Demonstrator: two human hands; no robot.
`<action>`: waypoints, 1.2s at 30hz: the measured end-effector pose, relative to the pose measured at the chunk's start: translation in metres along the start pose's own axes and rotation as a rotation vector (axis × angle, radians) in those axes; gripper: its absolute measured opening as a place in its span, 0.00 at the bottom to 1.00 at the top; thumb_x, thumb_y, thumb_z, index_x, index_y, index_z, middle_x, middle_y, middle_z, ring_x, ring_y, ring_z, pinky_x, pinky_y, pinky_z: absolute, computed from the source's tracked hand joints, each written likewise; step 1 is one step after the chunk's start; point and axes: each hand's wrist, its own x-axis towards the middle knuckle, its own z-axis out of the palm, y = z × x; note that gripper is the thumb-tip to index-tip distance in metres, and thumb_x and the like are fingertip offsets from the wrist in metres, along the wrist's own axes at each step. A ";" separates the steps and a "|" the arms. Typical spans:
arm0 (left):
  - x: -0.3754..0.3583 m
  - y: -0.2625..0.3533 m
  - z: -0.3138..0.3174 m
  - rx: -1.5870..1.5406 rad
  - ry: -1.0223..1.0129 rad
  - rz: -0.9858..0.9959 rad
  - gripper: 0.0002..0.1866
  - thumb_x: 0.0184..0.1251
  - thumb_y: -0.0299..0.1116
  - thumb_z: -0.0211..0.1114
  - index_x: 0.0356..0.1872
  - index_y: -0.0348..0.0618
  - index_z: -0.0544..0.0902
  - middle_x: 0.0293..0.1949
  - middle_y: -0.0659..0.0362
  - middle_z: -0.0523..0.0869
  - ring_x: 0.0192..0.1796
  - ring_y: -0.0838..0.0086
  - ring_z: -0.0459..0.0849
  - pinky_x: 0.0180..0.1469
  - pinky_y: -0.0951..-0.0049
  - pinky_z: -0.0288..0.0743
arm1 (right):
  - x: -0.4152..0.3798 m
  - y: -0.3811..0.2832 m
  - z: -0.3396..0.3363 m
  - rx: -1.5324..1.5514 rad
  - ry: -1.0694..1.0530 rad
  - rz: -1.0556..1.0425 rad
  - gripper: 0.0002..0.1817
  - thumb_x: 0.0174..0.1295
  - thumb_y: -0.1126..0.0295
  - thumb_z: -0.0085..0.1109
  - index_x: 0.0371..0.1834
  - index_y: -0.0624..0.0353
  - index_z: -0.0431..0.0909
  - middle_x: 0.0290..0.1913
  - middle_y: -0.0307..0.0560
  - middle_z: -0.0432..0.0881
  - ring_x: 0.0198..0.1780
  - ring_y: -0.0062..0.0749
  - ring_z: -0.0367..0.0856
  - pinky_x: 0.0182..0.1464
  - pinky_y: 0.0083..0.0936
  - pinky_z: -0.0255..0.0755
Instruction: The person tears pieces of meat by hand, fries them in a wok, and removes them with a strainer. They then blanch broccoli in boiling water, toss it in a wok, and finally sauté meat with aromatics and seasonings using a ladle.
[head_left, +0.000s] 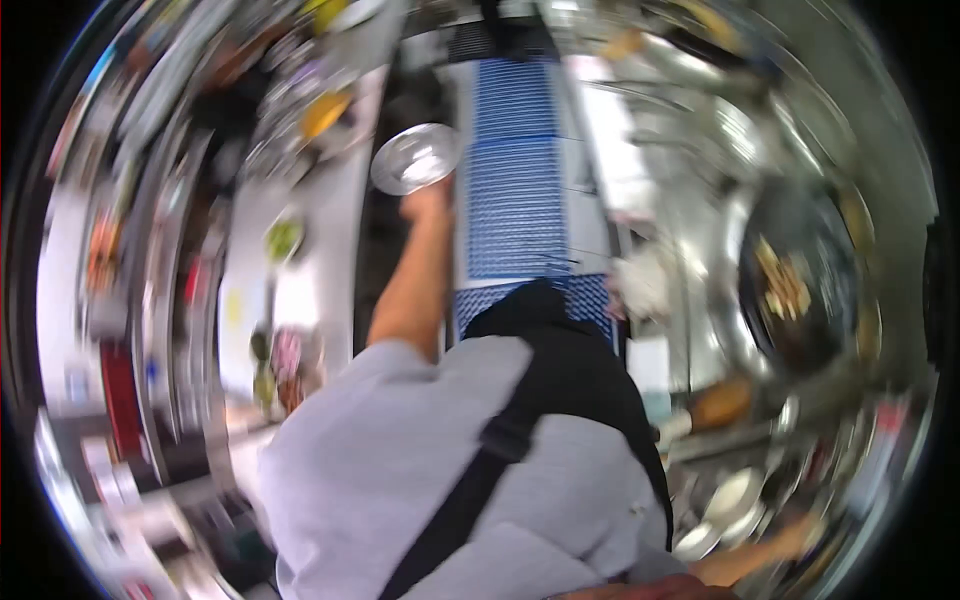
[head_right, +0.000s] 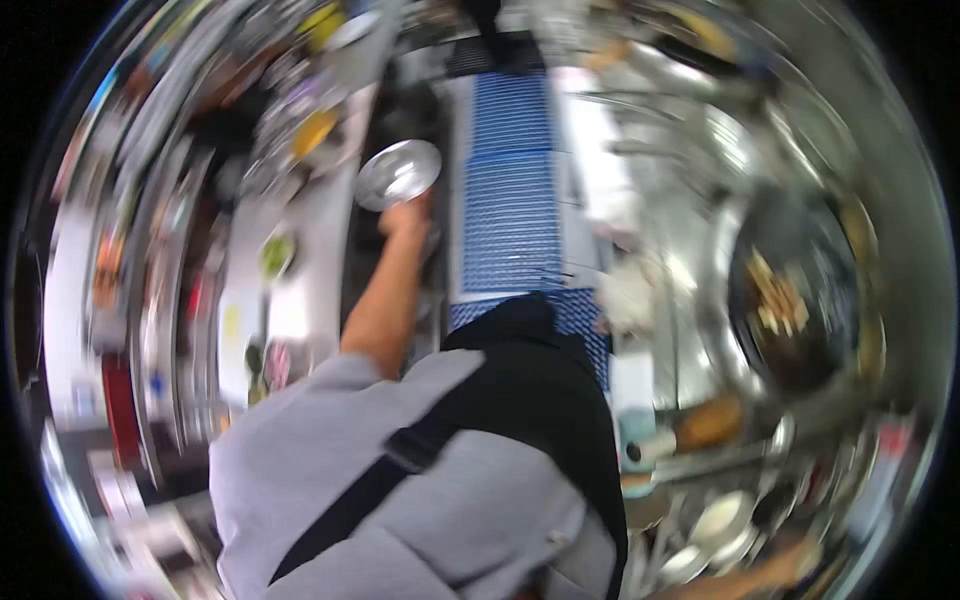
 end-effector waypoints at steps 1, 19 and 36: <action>0.012 -0.014 0.000 -0.131 -0.016 0.002 0.09 0.73 0.29 0.58 0.42 0.31 0.80 0.42 0.51 0.85 0.39 0.65 0.87 0.40 0.66 0.87 | 0.025 -0.007 -0.033 0.306 0.369 0.173 0.13 0.69 0.63 0.59 0.54 0.53 0.83 0.37 0.42 0.86 0.35 0.31 0.84 0.32 0.32 0.77; 0.180 -0.035 -0.035 -0.294 -0.569 -0.018 0.22 0.75 0.44 0.56 0.52 0.31 0.78 0.48 0.42 0.85 0.44 0.56 0.87 0.46 0.63 0.84 | 0.034 -0.310 -0.287 1.345 -1.422 1.077 0.12 0.61 0.62 0.69 0.34 0.59 0.79 0.22 0.37 0.80 0.21 0.21 0.79 0.22 0.20 0.73; -0.451 -0.080 0.157 0.582 -2.275 1.601 0.18 0.72 0.45 0.59 0.38 0.39 0.86 0.38 0.52 0.88 0.50 0.58 0.82 0.61 0.56 0.64 | 0.056 -0.422 -0.379 0.964 -0.716 1.428 0.13 0.62 0.67 0.60 0.37 0.67 0.72 0.20 0.49 0.75 0.18 0.44 0.77 0.23 0.37 0.73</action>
